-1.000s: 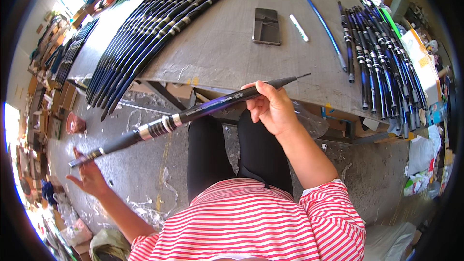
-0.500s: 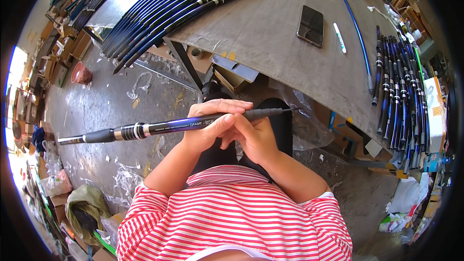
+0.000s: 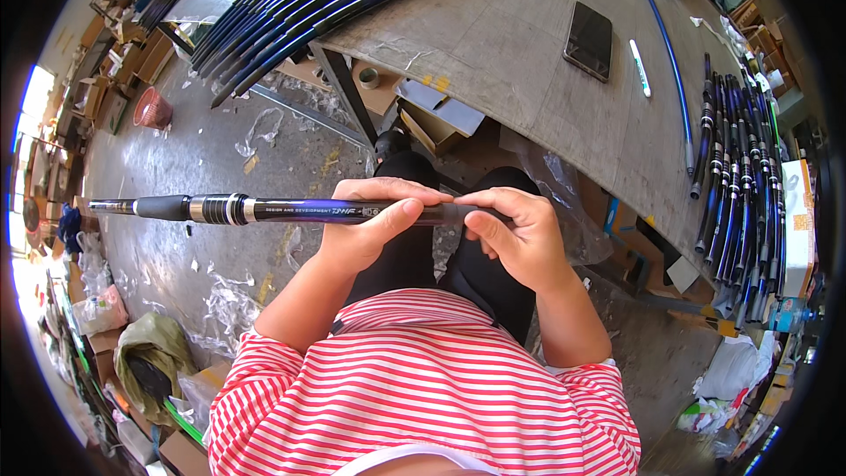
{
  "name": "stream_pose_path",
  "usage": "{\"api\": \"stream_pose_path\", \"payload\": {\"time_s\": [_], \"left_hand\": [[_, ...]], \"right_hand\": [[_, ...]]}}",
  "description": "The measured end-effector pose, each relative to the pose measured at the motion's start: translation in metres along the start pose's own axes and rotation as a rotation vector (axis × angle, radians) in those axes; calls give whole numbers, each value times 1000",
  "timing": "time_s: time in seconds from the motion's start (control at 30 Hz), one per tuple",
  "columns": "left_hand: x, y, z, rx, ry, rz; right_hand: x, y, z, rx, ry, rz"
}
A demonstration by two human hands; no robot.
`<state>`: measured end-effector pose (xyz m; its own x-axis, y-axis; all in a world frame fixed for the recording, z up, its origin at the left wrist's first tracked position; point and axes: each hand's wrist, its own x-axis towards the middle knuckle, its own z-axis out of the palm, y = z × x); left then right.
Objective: The person handles several fishing rods one by one, picking them up from a table, turning them over, and using a marker to label or mark the rods while they are supported on a table.
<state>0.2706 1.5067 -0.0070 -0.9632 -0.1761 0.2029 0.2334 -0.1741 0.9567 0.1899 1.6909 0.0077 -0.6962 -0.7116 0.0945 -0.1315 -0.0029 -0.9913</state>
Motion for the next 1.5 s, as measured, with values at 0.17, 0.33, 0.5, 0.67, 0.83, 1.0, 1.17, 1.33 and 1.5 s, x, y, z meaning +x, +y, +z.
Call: {"api": "stream_pose_path", "payload": {"time_s": [0.17, 0.33, 0.5, 0.67, 0.83, 1.0, 1.17, 1.33, 1.5], "left_hand": [[-7, 10, -26, -190, 75, -31], [-16, 16, -48, -258, 111, -60], [-18, 17, -49, -285, 119, -65], [-19, 17, -50, -323, 118, -76], [-21, 16, -52, -311, 99, -59], [-21, 15, -51, -292, 63, -61], [-22, 11, -49, -127, 32, -70], [0, 39, -42, 269, -81, -219], [50, 73, -10, 504, -56, -314]], "right_hand": [[-11, 16, -19, 131, 82, 88], [-20, 28, -24, 237, 137, -2], [-17, 30, -23, 218, 144, -145], [-18, 29, -24, 90, 154, -194], [-19, 35, -27, 51, 138, -228], [-15, 29, -22, 104, 127, -252], [-16, 37, -8, 287, 18, 191], [-20, 90, 30, 273, -39, 463], [-4, 77, 77, 962, -309, 840]]}}
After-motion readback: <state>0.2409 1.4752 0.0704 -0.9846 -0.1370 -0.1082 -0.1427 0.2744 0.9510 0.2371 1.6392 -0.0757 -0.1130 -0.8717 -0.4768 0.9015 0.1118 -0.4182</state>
